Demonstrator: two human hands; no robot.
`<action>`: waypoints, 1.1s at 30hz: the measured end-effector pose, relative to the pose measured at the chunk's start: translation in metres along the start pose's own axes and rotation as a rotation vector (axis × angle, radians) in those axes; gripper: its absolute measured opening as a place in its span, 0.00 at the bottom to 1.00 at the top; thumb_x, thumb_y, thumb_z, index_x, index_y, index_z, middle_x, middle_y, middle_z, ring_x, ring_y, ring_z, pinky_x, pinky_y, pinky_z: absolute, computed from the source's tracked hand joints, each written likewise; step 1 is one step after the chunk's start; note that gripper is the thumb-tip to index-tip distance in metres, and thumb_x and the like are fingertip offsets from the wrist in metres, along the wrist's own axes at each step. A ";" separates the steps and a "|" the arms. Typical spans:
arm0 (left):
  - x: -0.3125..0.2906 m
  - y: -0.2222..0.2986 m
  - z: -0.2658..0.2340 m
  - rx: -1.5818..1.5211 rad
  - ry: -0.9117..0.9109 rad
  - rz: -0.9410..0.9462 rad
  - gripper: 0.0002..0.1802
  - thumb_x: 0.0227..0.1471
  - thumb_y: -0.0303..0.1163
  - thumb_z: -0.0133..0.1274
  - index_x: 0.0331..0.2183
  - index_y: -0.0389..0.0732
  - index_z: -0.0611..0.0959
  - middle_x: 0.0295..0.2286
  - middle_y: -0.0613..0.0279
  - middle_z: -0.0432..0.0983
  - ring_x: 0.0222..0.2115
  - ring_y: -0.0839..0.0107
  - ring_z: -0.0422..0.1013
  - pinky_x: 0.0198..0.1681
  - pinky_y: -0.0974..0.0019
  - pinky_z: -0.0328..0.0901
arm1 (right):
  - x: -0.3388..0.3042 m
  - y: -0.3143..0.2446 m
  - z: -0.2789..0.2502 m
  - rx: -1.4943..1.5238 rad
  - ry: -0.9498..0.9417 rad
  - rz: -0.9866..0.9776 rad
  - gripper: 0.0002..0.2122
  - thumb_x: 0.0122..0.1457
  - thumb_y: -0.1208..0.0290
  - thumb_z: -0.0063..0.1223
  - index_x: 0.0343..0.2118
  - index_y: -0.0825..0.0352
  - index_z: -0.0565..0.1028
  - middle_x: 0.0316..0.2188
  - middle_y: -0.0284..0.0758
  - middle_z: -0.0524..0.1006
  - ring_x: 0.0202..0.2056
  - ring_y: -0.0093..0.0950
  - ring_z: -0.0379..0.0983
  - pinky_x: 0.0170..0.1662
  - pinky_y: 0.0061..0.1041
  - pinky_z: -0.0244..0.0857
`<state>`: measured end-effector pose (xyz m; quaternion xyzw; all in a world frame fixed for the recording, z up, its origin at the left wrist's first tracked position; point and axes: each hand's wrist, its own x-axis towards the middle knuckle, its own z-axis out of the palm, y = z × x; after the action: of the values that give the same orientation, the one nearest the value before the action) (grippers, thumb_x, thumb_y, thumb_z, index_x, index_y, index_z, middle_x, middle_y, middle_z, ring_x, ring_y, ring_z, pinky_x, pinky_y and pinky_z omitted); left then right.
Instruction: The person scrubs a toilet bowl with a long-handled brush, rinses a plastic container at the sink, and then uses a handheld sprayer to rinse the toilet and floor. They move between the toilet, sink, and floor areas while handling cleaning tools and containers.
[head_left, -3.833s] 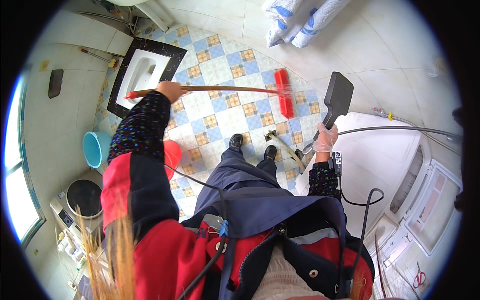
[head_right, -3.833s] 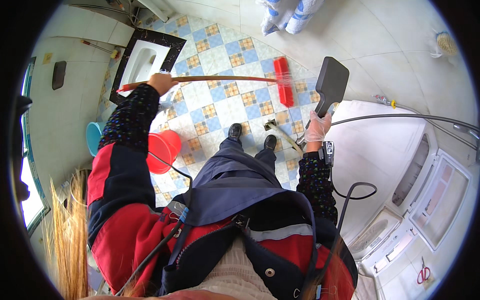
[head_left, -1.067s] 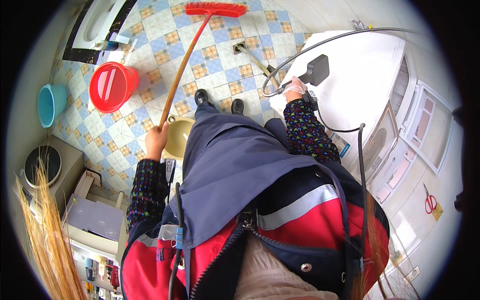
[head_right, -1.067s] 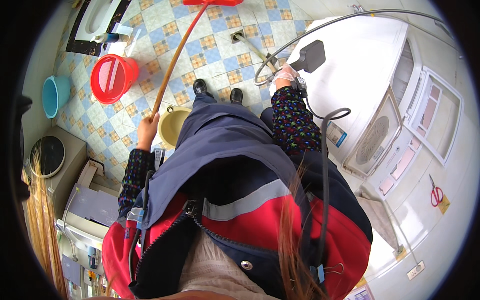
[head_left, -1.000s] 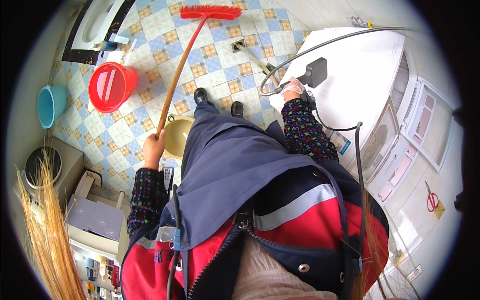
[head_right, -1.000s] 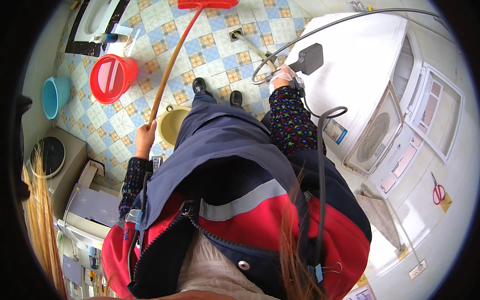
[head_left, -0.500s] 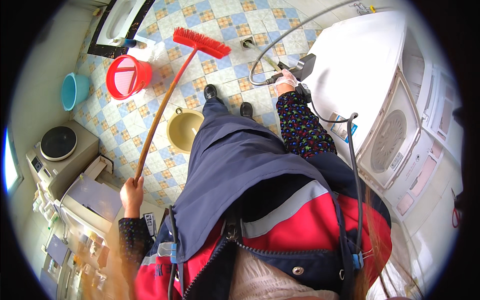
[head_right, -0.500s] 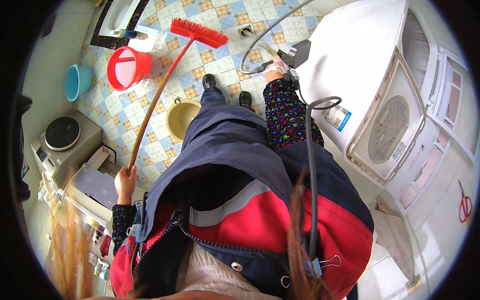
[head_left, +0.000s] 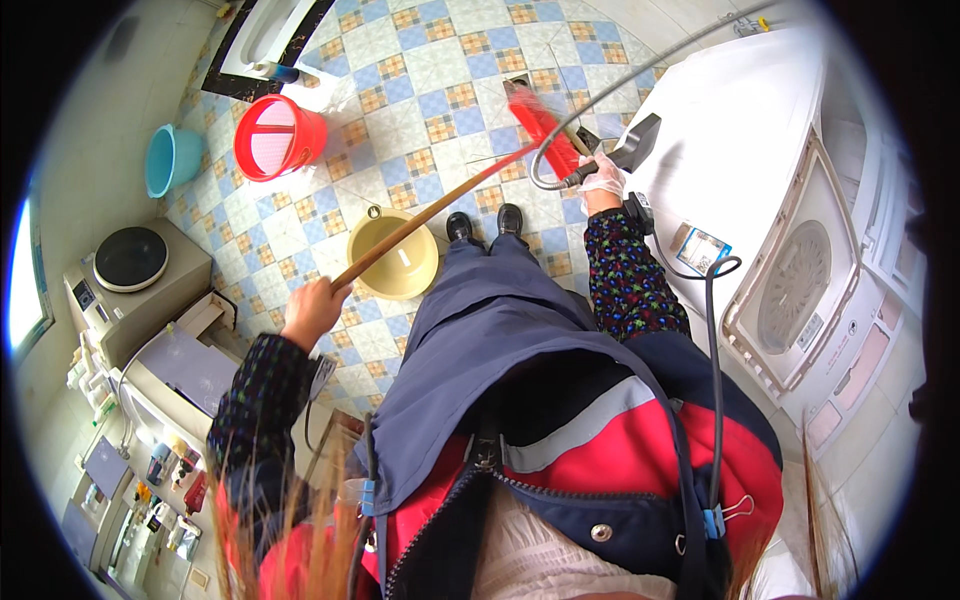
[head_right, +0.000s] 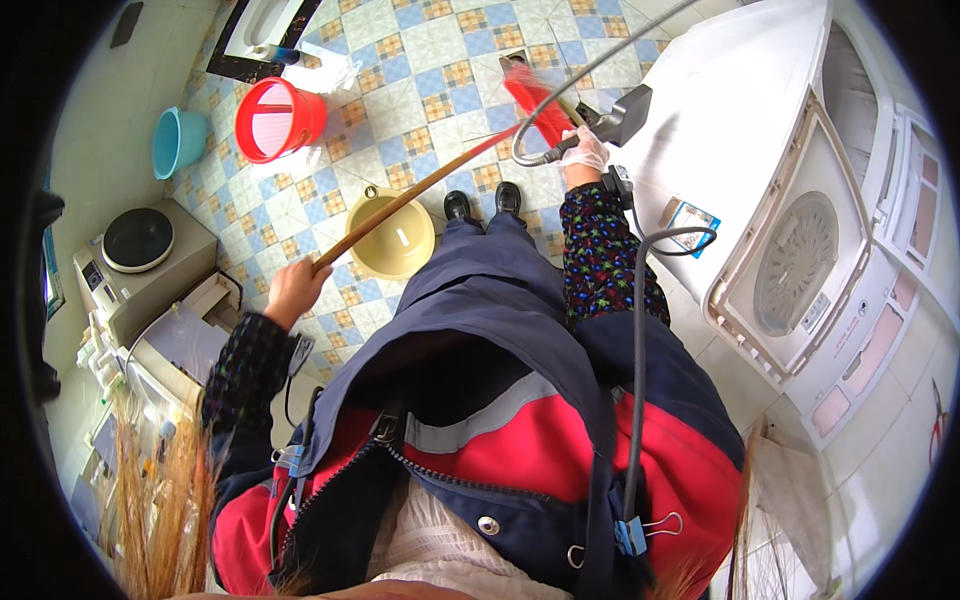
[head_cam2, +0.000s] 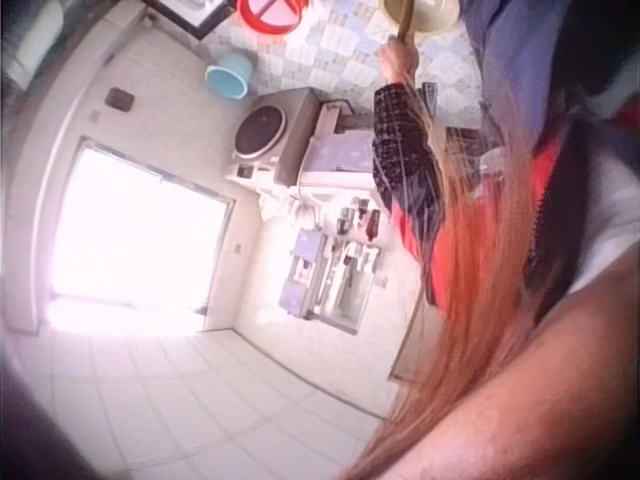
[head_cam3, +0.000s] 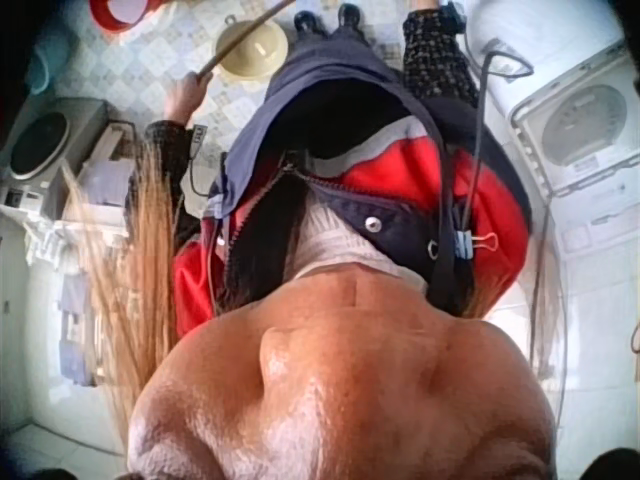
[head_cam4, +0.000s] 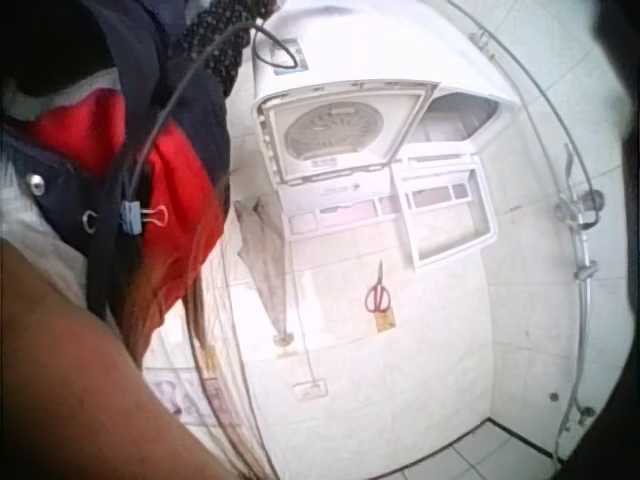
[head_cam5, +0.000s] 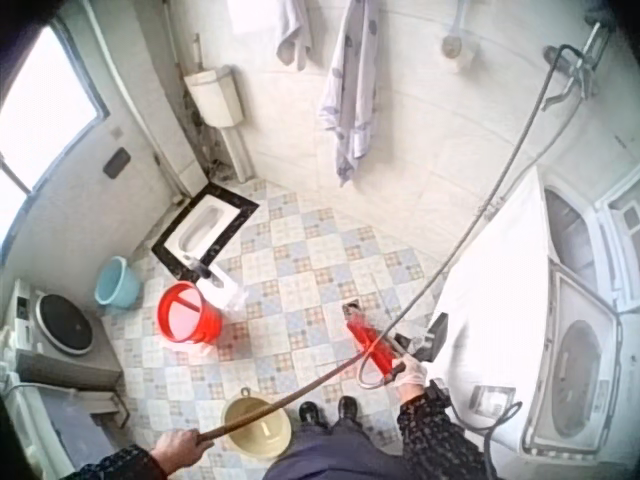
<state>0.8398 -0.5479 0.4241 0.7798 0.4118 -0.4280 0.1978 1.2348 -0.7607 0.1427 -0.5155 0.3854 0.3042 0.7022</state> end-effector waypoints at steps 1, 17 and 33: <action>0.022 0.000 0.005 0.030 0.023 0.048 0.24 0.49 0.50 0.45 0.23 0.36 0.76 0.20 0.46 0.73 0.25 0.50 0.71 0.29 0.52 0.64 | -0.001 0.001 -0.005 -0.013 0.042 -0.007 0.07 0.52 0.76 0.49 0.29 0.75 0.66 0.22 0.40 0.69 0.24 0.32 0.68 0.37 0.31 0.68; 0.188 -0.204 -0.165 0.638 0.230 0.065 0.18 0.47 0.47 0.48 0.28 0.42 0.78 0.25 0.56 0.76 0.28 0.58 0.73 0.32 0.57 0.66 | -0.048 0.037 0.028 -0.150 0.027 -0.139 0.07 0.51 0.76 0.51 0.27 0.77 0.69 0.21 0.40 0.70 0.22 0.31 0.68 0.33 0.31 0.69; 0.044 -0.216 -0.171 0.745 0.658 -0.301 0.22 0.50 0.50 0.42 0.24 0.39 0.74 0.20 0.53 0.75 0.24 0.57 0.73 0.29 0.56 0.66 | -0.027 0.050 0.106 -0.192 -0.182 -0.065 0.07 0.51 0.76 0.51 0.26 0.74 0.67 0.22 0.39 0.69 0.24 0.30 0.68 0.32 0.26 0.70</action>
<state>0.7640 -0.2882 0.4927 0.8228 0.3795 -0.3013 -0.2969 1.2032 -0.6458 0.1594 -0.5627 0.2721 0.3623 0.6914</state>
